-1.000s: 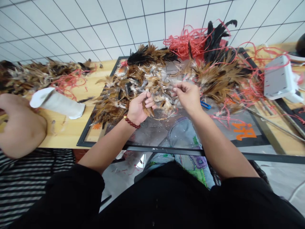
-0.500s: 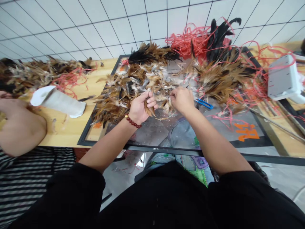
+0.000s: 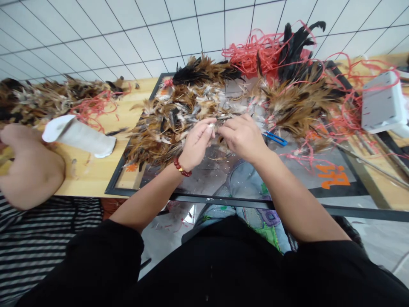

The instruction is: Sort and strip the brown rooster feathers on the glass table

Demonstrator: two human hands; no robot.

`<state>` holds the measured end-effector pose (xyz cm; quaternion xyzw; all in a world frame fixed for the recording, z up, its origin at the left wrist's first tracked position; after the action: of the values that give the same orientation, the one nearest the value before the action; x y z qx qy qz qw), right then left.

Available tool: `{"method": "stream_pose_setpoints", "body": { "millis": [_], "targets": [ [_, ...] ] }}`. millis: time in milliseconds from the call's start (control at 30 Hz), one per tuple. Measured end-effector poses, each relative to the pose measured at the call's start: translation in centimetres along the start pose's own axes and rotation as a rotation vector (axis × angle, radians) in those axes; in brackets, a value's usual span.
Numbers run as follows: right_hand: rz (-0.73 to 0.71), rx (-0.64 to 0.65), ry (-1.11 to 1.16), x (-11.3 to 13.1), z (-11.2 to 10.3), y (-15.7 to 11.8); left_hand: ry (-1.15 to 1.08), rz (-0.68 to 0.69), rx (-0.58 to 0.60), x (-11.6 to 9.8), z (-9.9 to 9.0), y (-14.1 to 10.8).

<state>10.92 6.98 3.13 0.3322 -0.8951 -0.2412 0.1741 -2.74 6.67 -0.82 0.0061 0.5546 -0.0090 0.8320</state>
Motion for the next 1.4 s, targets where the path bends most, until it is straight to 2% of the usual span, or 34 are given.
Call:
{"method": "stream_pose_setpoints", "body": {
  "millis": [100, 200, 300, 433, 600, 767, 900, 1067, 1267, 1333, 1400],
  "targets": [
    [0.090, -0.059, 0.151, -0.3, -0.5, 0.0, 0.145, 0.039, 0.125, 0.2, 0.7, 0.1],
    [0.287, -0.151, 0.395, -1.9, -0.6, -0.2, 0.042, 0.013, 0.089, 0.3, 0.6, 0.4],
    [0.443, -0.174, 0.614, -3.2, 0.5, -0.5, -0.048, -0.022, 0.043, 0.3, 0.5, 0.5],
    [0.518, -0.141, 0.823, -3.5, 2.2, -0.5, -0.044, 0.059, 0.052, -0.3, 0.6, 0.4],
    [0.586, -0.124, 0.967, -2.9, 2.9, -0.6, 0.055, 0.134, 0.068, -0.4, 0.3, 0.2],
    [0.608, -0.125, 0.998, -2.5, 2.8, -0.6, 0.020, 0.080, 0.079, 0.1, 0.3, 0.0],
    [0.642, -0.150, 0.962, -3.1, 2.6, -0.8, 0.025, 0.043, 0.061, 0.0, 0.5, -0.3],
    [0.644, -0.191, 0.922, -3.6, 2.1, -0.8, 0.085, 0.070, 0.073, -0.3, 0.6, -0.3],
    [0.617, -0.189, 0.912, -3.7, 2.2, -0.8, 0.183, 0.158, 0.151, -0.4, 0.8, -0.3],
    [0.578, -0.186, 0.851, -3.8, 1.8, -0.8, 0.182, 0.143, 0.124, -0.3, 0.7, -0.2],
    [0.505, -0.160, 0.765, -3.5, 1.2, -0.5, 0.120, 0.123, 0.038, -0.4, 0.0, 0.0]
  ]
}}
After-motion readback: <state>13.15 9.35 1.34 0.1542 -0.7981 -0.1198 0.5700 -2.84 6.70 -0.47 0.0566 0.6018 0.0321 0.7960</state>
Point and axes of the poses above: each hand's wrist, its own y-axis towards the middle knuckle, its own z-axis out of the palm, x = y × z, the point moved 8 cm from there along y, towards the middle knuckle, and after that the axes turned 9 degrees about -y, right-handed, at the moved point
